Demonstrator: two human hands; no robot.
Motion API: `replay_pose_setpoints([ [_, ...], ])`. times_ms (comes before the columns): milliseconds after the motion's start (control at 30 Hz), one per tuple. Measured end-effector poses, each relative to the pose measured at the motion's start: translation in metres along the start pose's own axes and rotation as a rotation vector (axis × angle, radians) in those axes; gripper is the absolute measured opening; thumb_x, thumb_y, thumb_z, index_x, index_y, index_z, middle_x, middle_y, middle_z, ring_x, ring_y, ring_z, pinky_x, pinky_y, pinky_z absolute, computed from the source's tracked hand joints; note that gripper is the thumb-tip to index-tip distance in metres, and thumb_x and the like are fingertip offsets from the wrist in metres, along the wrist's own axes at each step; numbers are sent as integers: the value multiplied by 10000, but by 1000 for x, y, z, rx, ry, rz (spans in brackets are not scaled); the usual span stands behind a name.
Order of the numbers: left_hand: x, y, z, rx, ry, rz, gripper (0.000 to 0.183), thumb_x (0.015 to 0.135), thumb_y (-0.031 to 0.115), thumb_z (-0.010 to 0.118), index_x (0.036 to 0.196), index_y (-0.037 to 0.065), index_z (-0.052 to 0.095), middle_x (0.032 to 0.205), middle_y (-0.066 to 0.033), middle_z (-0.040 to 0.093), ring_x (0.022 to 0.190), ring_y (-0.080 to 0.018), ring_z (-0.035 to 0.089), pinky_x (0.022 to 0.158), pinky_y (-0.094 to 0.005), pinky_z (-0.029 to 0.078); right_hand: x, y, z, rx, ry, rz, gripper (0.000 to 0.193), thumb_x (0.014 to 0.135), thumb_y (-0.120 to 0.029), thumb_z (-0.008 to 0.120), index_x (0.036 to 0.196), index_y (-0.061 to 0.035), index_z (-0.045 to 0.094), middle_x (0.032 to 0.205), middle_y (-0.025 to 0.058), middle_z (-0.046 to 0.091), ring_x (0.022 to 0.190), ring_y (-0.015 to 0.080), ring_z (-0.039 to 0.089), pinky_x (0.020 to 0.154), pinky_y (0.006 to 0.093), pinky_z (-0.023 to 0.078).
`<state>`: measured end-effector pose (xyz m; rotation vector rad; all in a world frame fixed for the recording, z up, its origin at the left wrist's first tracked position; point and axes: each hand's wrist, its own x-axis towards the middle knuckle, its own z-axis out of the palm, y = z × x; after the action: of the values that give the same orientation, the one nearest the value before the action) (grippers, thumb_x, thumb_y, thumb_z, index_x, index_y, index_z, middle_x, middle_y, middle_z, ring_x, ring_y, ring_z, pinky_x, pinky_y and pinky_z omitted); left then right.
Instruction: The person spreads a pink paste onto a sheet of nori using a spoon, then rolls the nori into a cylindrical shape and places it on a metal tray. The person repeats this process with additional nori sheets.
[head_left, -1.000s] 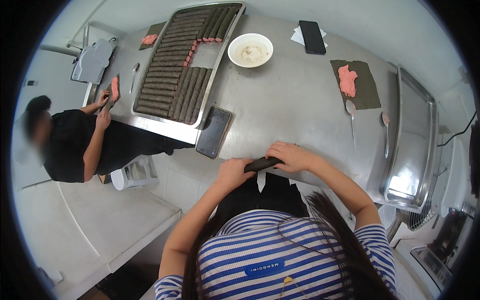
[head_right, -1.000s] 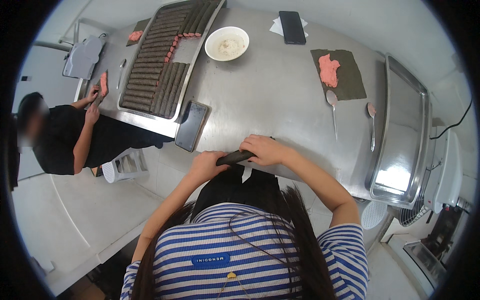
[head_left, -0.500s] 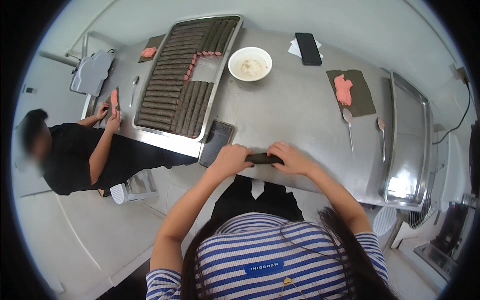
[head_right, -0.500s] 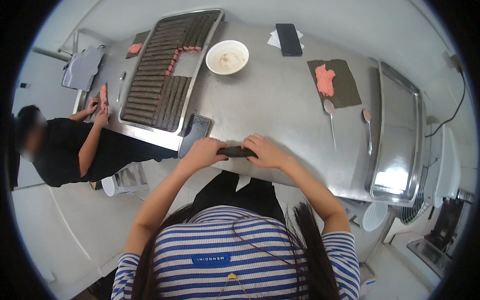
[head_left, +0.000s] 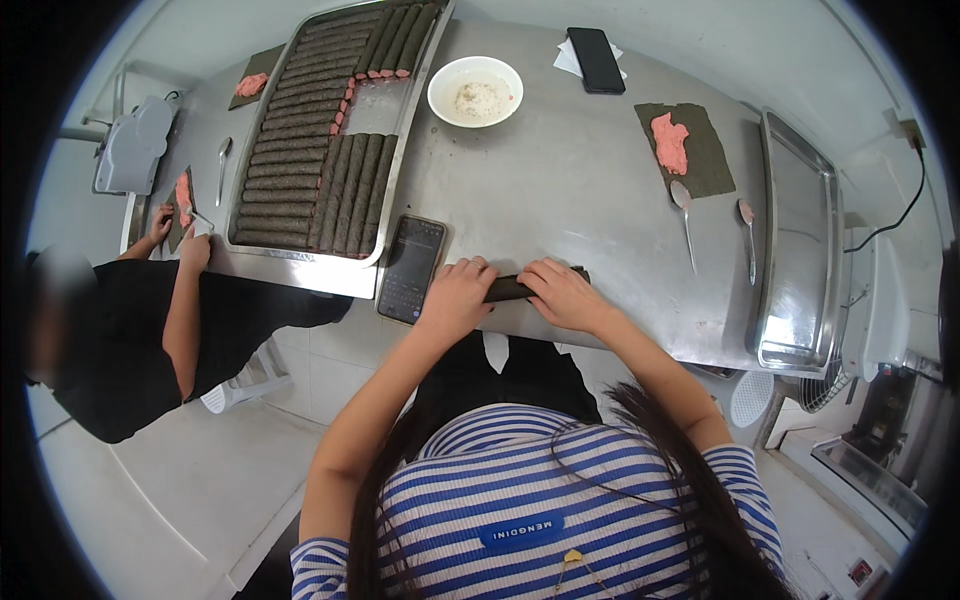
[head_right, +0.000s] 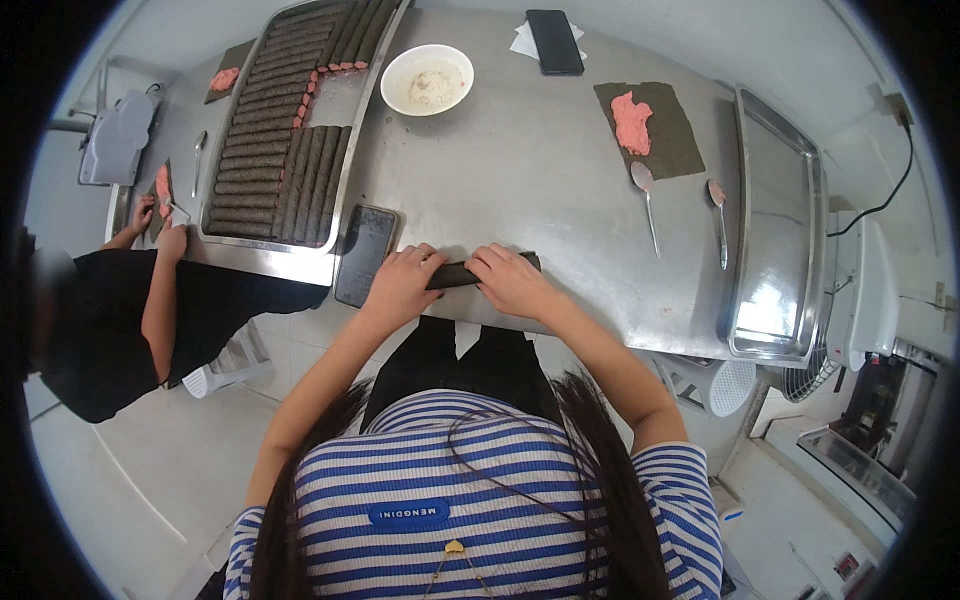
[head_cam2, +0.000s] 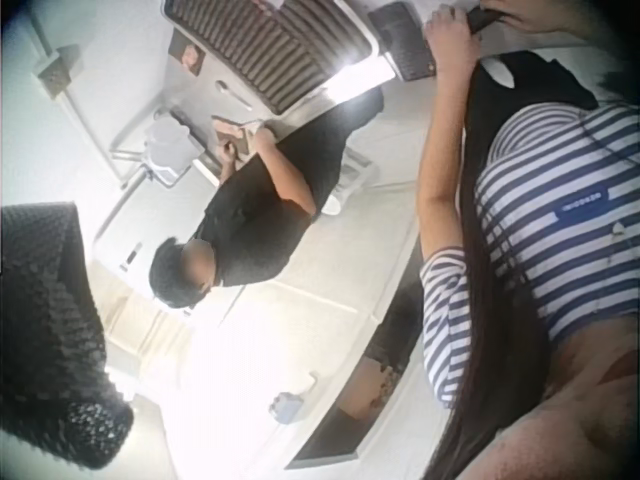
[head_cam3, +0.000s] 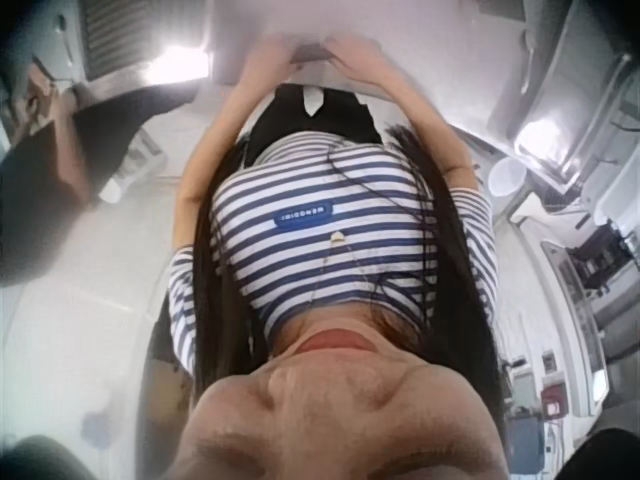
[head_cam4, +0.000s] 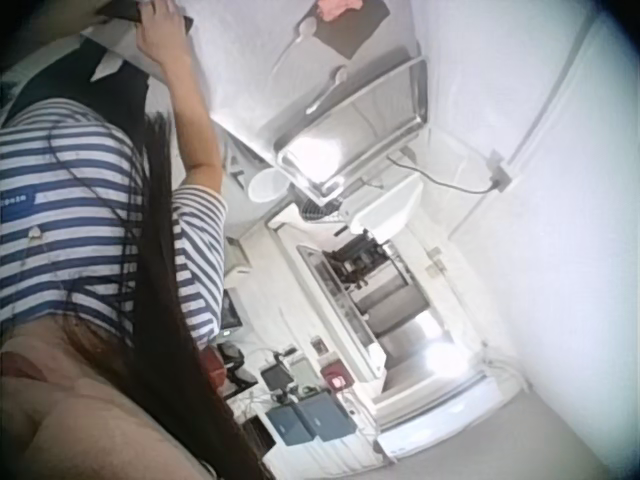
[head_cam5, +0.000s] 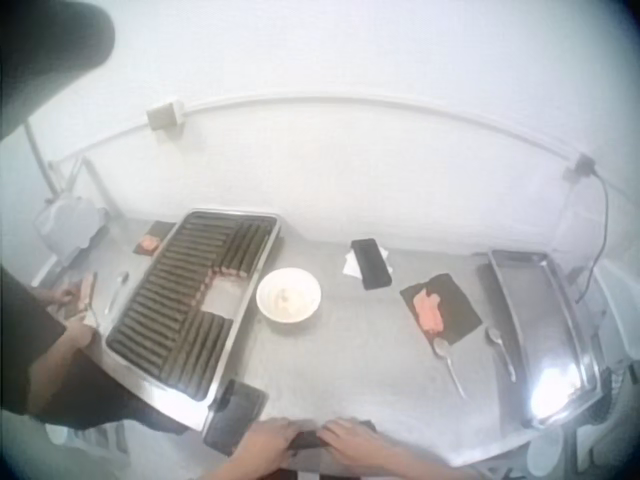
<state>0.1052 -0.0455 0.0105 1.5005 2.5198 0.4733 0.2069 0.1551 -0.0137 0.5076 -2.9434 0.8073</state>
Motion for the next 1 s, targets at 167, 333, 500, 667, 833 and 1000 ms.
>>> replay_pose_setpoints([
  [167, 2, 12, 27, 120, -13, 26, 392, 706, 168, 727, 1051, 66, 570, 1008, -82, 590, 946, -237, 593, 810, -365, 469, -4, -1, 9, -103, 55, -10, 299, 751, -60, 594, 1043, -2, 563, 1040, 124, 551, 979, 281, 536, 867, 369, 470],
  [333, 0, 16, 30, 132, -43, -44, 348, 718, 151, 711, 1028, 74, 575, 942, -73, 606, 858, -239, 623, 757, -365, 487, -12, -5, 7, -190, 90, 32, 312, 756, -42, 526, 1061, 9, 565, 1038, 117, 555, 982, 274, 541, 875, 351, 477],
  [500, -1, 16, 32, 124, -35, -53, 334, 727, 144, 705, 1032, 86, 583, 923, -63, 609, 842, -240, 636, 747, -371, 490, -36, 5, 2, -152, 106, 125, 319, 765, -55, 535, 1077, 2, 565, 1050, 102, 551, 1000, 262, 541, 877, 347, 479],
  [667, 0, 17, 31, 90, -27, -63, 290, 730, 135, 703, 1001, 93, 607, 907, -64, 614, 830, -250, 640, 729, -379, 494, -51, 11, -15, -154, 62, 216, 318, 757, -48, 551, 1072, -6, 563, 1061, 96, 548, 1017, 255, 539, 877, 350, 480],
  [833, 4, 22, 23, 75, -30, -87, 158, 740, 142, 674, 874, 81, 615, 869, -71, 614, 797, -235, 647, 709, -366, 495, -25, -1, -13, -61, 75, 35, 336, 731, -31, 600, 1064, -7, 561, 1049, 98, 547, 1001, 268, 539, 851, 361, 481],
  [1000, -3, 28, 10, -56, -36, -170, 229, 743, 210, 703, 910, 72, 628, 884, -95, 623, 796, -270, 639, 716, -384, 492, -12, 2, 11, 2, 14, -15, 307, 745, -18, 595, 1051, -12, 573, 1054, 104, 552, 1002, 282, 538, 845, 367, 480],
])
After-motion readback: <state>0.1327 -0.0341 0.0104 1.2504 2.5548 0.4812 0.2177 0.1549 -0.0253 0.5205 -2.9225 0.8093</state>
